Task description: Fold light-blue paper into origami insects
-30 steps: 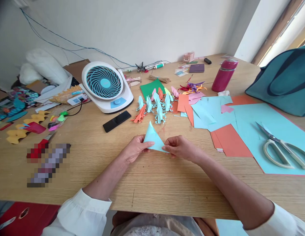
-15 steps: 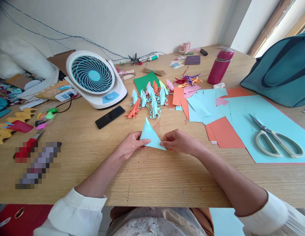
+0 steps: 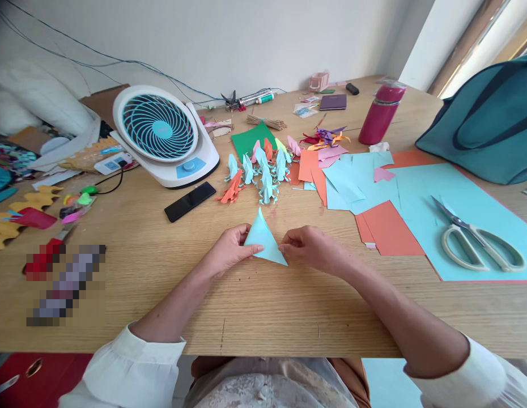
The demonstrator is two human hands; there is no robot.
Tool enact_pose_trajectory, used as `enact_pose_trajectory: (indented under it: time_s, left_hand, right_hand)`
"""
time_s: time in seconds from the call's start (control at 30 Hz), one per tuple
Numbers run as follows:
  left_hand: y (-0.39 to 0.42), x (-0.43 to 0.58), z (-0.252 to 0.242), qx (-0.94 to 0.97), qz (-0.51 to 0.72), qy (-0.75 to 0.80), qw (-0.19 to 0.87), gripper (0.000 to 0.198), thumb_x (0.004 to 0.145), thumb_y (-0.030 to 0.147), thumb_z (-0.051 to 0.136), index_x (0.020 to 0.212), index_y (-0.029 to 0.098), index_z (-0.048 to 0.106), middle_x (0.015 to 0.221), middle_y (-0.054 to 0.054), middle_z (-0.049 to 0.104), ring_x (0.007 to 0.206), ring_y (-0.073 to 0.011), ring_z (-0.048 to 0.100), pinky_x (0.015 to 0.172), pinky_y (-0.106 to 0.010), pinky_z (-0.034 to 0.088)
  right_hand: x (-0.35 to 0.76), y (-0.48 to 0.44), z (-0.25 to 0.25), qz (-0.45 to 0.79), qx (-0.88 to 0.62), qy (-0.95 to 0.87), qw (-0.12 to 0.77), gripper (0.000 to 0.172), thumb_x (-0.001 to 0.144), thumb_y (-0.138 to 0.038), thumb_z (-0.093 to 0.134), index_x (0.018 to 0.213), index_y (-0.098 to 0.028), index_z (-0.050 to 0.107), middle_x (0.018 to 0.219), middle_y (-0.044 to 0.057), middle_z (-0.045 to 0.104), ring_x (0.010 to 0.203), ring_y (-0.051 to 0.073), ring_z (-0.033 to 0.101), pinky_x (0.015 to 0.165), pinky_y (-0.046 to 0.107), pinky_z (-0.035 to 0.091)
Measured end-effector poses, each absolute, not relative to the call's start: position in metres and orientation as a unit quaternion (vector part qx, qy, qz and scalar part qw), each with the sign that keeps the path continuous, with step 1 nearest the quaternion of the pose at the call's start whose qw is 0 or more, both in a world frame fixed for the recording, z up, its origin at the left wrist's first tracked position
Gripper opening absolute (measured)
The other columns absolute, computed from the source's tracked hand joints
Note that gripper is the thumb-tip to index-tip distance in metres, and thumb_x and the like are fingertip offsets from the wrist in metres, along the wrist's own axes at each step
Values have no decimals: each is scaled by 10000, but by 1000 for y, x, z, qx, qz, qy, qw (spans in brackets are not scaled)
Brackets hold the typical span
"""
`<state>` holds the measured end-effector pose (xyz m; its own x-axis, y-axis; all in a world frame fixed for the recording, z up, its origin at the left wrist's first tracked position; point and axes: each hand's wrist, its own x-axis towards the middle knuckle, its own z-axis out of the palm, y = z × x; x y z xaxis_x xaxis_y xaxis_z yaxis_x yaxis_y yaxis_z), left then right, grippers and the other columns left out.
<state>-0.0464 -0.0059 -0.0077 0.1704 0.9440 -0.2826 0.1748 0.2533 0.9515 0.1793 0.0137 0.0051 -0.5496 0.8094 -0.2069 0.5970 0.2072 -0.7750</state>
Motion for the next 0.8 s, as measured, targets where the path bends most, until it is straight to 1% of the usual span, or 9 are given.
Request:
enact_pose_trajectory:
  time_s: [0.07,0.1,0.17,0.23,0.3,0.37,0.53,0.7,0.8]
  left_hand:
    - [-8,-45,-9,540,325,551,546,321,653,190,770,921,159,596,832,-25,700,719,-149,647,631,-237,469]
    - [-10,-43,-9,557,319,552,533,333,664,181,757,953,163,594,840,-26,704,731,-154,655,644,-240,474]
    - [-13,-41,-8,592,299,557,500,335,687,179,736,989,170,591,831,-18,705,729,-158,656,642,-242,472]
    - [-16,-38,-6,624,274,572,457,325,697,183,728,990,178,589,804,-5,696,705,-157,645,622,-240,460]
    - [-19,-36,-4,648,257,587,412,326,701,176,721,998,188,587,805,2,693,709,-160,642,627,-244,457]
    - [-21,-33,-4,668,248,594,373,346,707,162,709,1027,200,581,847,-1,700,752,-170,654,667,-257,469]
    - [-22,-29,-6,703,217,617,280,388,716,145,698,1076,205,566,965,-35,701,886,-222,663,778,-323,492]
    - [-23,-28,-8,732,180,615,229,384,764,179,694,1117,195,546,982,-48,671,907,-242,642,824,-377,505]
    - [-26,-29,-10,758,214,598,147,564,734,210,757,1234,187,497,1151,-95,595,1082,-270,573,940,-419,475]
  right_hand:
    - [182,0,6,331,-474,-793,192,189,901,-312,538,810,-190,650,691,-6,609,585,118,497,541,253,366]
    - [184,-7,6,298,-464,-802,228,163,916,-278,526,861,-192,654,760,9,634,622,123,525,574,256,394]
    - [187,-21,1,273,-411,-826,275,174,953,-220,477,959,-194,650,897,42,654,728,137,581,656,265,450]
    - [191,-32,-5,256,-339,-858,288,216,972,-167,436,1043,-187,640,994,75,652,861,162,610,750,287,486]
    - [193,-39,-12,223,-276,-892,281,262,971,-120,422,1129,-171,625,1084,108,650,986,193,603,840,327,496]
    - [194,-41,-17,182,-238,-917,263,306,965,-91,420,1198,-152,609,1152,129,650,1054,218,587,888,368,496]
    - [196,-42,-22,109,-214,-946,218,319,967,-99,426,1223,-111,615,1183,153,657,1036,242,590,877,420,499]
    - [199,-44,-23,95,-214,-955,183,330,977,-116,413,1227,-103,627,1269,160,625,1034,243,581,910,435,473]
    - [200,-44,-23,95,-210,-958,170,328,984,-128,408,1227,-104,626,1300,148,610,1044,244,571,951,445,451]
